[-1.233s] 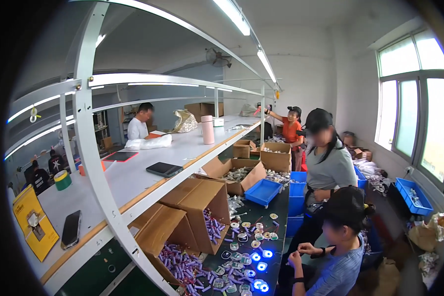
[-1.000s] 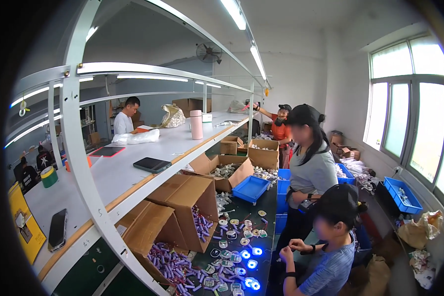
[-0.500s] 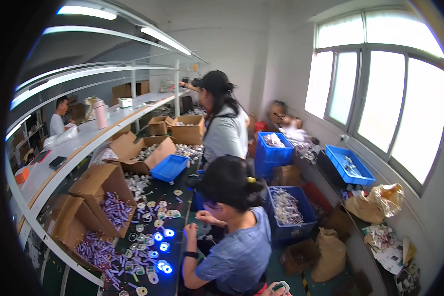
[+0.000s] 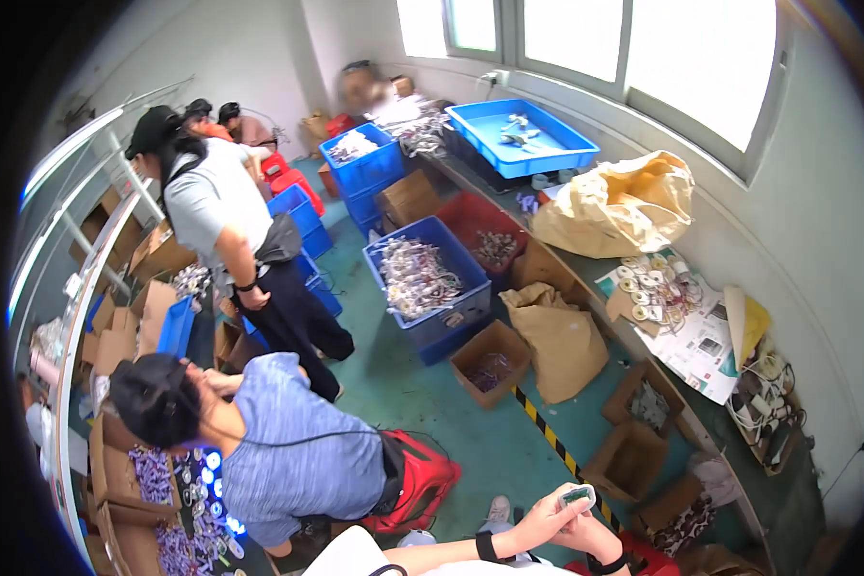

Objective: Assembling small electronic and plastic components at a factory workbench.

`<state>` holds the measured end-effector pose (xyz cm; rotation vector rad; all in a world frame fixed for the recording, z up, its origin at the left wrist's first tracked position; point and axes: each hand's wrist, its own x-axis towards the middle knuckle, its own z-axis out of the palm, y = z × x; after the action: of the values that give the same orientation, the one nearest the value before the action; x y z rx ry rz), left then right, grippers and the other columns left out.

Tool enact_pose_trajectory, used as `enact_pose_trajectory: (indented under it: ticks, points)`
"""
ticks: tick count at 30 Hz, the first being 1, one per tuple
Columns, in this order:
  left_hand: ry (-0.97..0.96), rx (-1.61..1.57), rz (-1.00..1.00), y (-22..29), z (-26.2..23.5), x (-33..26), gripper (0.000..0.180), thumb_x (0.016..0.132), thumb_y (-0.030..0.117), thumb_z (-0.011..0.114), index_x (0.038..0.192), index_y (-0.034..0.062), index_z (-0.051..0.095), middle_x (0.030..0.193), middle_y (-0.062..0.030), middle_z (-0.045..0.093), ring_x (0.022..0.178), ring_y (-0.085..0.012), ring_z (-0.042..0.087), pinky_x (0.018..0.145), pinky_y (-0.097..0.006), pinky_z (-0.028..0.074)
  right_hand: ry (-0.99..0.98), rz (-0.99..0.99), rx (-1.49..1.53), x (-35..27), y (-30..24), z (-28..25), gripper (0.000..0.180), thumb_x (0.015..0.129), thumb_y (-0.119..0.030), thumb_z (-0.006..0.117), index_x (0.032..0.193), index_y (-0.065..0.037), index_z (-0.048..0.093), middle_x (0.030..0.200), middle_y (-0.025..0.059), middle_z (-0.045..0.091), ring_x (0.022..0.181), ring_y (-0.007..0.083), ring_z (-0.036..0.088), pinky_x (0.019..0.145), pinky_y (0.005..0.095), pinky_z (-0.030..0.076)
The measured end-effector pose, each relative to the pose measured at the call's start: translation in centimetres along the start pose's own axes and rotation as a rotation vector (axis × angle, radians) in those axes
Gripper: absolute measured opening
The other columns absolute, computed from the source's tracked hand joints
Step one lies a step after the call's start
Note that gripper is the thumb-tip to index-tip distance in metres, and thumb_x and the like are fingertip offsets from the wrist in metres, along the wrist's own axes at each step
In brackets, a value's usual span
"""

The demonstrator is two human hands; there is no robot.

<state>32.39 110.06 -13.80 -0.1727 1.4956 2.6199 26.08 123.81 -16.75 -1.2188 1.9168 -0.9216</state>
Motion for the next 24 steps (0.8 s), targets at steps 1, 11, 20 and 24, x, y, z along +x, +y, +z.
enact_pose_trajectory:
  ticks: [1, 11, 20, 24]
  points:
    - [-0.006, 0.034, -0.003, -0.1, 0.6, 0.8, 0.022, 0.093, 0.023, 0.049, 0.103, 0.0041, 0.050, 0.080, 0.0026, 0.054, 0.063, -0.0001, 0.045, 0.062, -0.015, 0.037, 0.067, 0.009, 0.058, -0.5, 0.3, -0.5, 0.029, 0.071, -0.014, 0.069, 0.097, -0.006, 0.059, 0.095, 0.0092, 0.057, 0.095, 0.0260, 0.054, 0.081, 0.0361, 0.042]
    - [0.057, -0.059, 0.005, 0.9, -1.2, 3.5, 0.021, 0.093, 0.019, 0.050, 0.106, 0.0026, 0.050, 0.079, 0.0003, 0.055, 0.069, -0.0036, 0.052, 0.066, -0.019, 0.044, 0.146, -0.009, 0.020, 2.9, 0.3, -1.8, 0.039, 0.069, -0.017, 0.070, 0.102, -0.002, 0.055, 0.095, 0.0147, 0.059, 0.088, 0.0312, 0.058, 0.076, 0.0364, 0.045]
    - [0.314, -0.111, 0.310, 6.6, -6.7, 5.2, 0.026, 0.090, 0.007, 0.052, 0.113, 0.0046, 0.041, 0.095, -0.0043, 0.053, 0.086, -0.0118, 0.054, 0.074, -0.022, 0.044, 0.201, -0.102, 0.041, 11.4, -2.3, -4.8, 0.032, 0.071, -0.010, 0.070, 0.094, -0.003, 0.050, 0.077, 0.0127, 0.057, 0.069, 0.0258, 0.058, 0.061, 0.0355, 0.045]
    - [0.340, -0.123, 0.362, 10.8, -11.4, 6.1, 0.015, 0.089, 0.009, 0.055, 0.102, 0.0047, 0.049, 0.087, -0.0012, 0.055, 0.079, -0.0088, 0.056, 0.068, -0.020, 0.045, 0.170, -0.198, 0.009, 17.9, -4.6, -5.9, 0.033, 0.068, -0.009, 0.071, 0.090, -0.002, 0.048, 0.072, 0.0158, 0.055, 0.067, 0.0294, 0.056, 0.060, 0.0356, 0.045]
